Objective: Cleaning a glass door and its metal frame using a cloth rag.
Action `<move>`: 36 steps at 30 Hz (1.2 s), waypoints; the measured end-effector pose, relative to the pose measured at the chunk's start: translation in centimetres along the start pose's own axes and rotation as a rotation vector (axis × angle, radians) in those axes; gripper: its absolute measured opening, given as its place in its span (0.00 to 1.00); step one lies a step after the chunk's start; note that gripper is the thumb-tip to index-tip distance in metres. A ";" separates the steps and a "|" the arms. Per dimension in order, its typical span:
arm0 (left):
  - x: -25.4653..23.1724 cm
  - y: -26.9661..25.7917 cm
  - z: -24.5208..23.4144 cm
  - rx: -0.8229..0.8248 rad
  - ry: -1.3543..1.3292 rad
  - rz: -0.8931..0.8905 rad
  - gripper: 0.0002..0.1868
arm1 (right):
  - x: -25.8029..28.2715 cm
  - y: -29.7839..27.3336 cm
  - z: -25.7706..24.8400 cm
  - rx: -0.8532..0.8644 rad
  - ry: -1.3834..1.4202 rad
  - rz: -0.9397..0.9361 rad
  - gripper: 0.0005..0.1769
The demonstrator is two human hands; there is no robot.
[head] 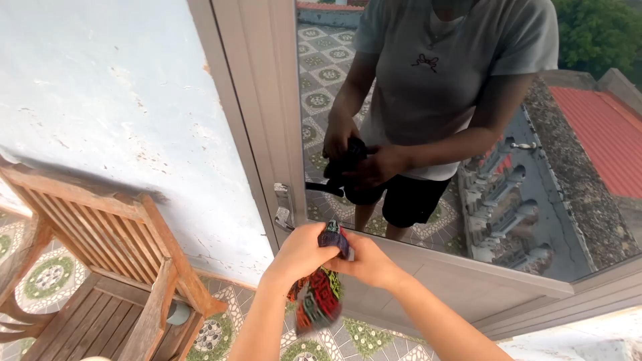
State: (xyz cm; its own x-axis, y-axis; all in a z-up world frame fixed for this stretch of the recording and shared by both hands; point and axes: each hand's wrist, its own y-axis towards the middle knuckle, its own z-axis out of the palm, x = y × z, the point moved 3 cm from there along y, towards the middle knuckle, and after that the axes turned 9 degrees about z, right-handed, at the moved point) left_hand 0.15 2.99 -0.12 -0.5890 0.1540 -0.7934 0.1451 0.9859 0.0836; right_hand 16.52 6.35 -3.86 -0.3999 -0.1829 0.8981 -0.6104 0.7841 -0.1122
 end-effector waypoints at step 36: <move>0.9 3.8 13.1 0.442 -1.801 0.064 0.25 | -9.6 -11.2 -7.7 -0.286 0.850 0.303 0.49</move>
State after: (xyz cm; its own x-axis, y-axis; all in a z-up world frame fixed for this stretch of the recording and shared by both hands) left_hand 10.61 6.02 -8.38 0.8334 -0.3537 -0.4246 0.4760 0.8498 0.2265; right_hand 32.49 3.94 -7.94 0.1873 0.4571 0.8694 -0.3264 0.8638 -0.3839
